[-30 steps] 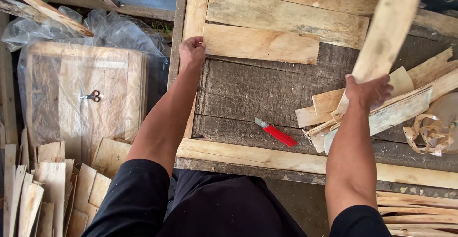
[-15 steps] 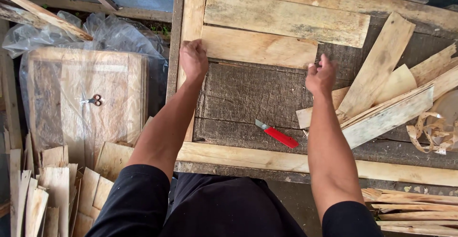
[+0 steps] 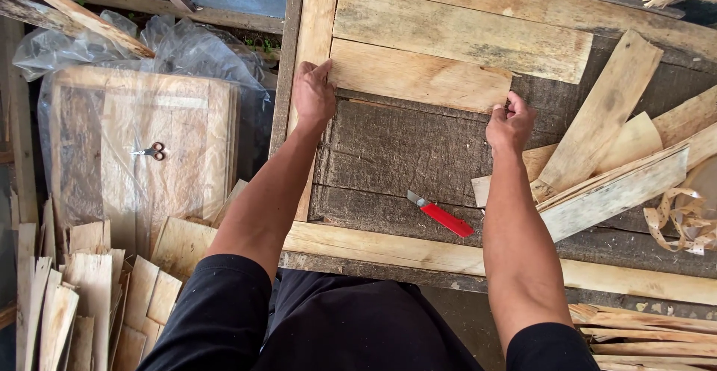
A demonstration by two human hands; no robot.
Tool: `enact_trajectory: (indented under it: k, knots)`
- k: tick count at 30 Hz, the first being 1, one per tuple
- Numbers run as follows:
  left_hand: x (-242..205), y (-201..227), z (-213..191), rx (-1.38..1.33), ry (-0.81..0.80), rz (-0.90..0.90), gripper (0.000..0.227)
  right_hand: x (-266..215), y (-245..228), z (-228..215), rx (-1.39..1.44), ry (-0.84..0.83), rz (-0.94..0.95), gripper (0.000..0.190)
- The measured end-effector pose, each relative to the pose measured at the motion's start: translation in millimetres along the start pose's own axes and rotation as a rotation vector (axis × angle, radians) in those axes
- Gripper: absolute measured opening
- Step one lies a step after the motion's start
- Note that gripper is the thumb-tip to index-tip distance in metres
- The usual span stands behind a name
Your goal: Trimming and fitting thin wood strips into a wooden frame using a utility knife.
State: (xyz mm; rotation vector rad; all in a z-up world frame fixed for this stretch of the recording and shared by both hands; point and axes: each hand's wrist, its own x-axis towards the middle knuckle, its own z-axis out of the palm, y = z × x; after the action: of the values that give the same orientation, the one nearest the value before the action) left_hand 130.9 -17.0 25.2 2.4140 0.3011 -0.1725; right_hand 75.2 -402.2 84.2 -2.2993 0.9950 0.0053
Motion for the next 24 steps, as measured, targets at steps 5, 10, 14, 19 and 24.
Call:
enact_trajectory:
  k: [5,10,14,19,24]
  knots:
    - [1.2,-13.1,7.2,0.021,0.052,0.128,0.046,-2.9,-1.3,-3.0,-0.001,-0.027,-0.005,0.035]
    - [-3.8,-0.9,-12.3,-0.001,0.013,0.121,0.044,-1.0,2.4,-2.2,0.009,-0.031,-0.012,0.036]
    - [-7.5,-1.2,-13.3,-0.056,0.055,0.177,0.045,-0.5,4.4,-1.0,0.013,-0.017,-0.054,0.034]
    - [-13.6,7.9,-25.8,-0.072,0.067,0.194,0.043,3.8,12.8,1.5,0.041,-0.012,-0.063,0.033]
    - [-12.2,4.1,-21.3,-0.075,0.088,0.213,0.045,13.0,25.5,7.3,0.044,0.0,-0.11,0.032]
